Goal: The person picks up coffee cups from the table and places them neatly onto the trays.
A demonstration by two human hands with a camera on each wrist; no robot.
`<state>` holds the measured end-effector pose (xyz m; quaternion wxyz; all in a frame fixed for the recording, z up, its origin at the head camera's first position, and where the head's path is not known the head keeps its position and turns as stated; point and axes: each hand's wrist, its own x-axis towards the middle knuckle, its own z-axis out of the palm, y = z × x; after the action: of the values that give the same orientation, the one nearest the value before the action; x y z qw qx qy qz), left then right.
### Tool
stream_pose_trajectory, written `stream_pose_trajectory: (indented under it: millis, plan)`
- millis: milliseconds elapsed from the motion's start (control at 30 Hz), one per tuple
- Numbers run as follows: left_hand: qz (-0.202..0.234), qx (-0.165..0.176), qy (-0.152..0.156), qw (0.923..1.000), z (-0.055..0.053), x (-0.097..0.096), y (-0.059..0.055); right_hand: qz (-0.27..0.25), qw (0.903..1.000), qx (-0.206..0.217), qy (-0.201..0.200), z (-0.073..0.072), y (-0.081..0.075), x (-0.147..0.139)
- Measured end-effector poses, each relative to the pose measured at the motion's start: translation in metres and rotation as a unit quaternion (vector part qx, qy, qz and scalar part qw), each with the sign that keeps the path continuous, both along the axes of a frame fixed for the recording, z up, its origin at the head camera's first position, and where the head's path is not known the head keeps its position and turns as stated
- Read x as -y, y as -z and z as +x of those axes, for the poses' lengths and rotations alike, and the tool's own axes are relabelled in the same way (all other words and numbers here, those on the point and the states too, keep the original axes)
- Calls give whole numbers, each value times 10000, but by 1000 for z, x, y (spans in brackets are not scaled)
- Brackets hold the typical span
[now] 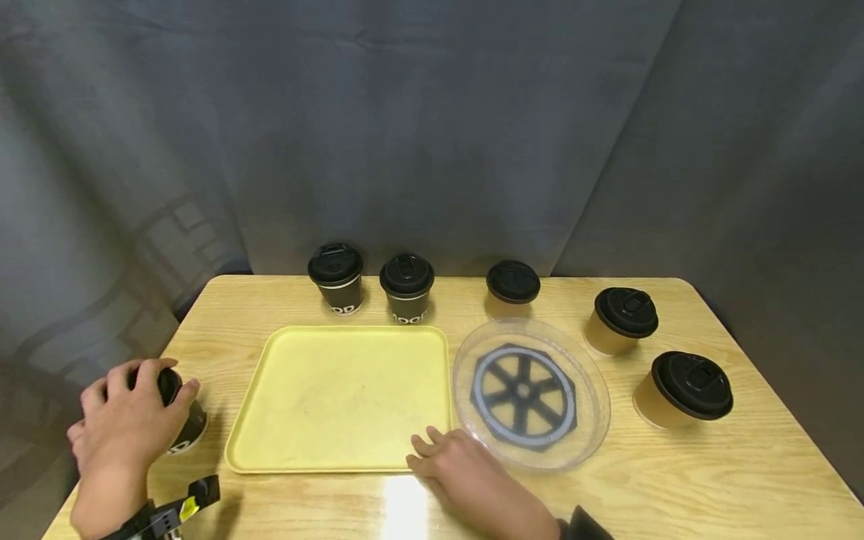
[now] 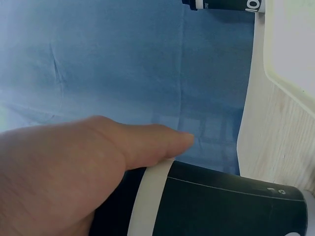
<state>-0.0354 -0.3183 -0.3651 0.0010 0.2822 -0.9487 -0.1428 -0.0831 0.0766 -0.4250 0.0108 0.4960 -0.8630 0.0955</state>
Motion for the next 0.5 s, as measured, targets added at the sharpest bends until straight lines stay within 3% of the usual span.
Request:
stream_pose_trajectory:
  millis: [500]
  plan:
    - [-4, -80, -92, 9999, 0, -4, 1, -44, 9999, -92, -51, 0, 2, -1]
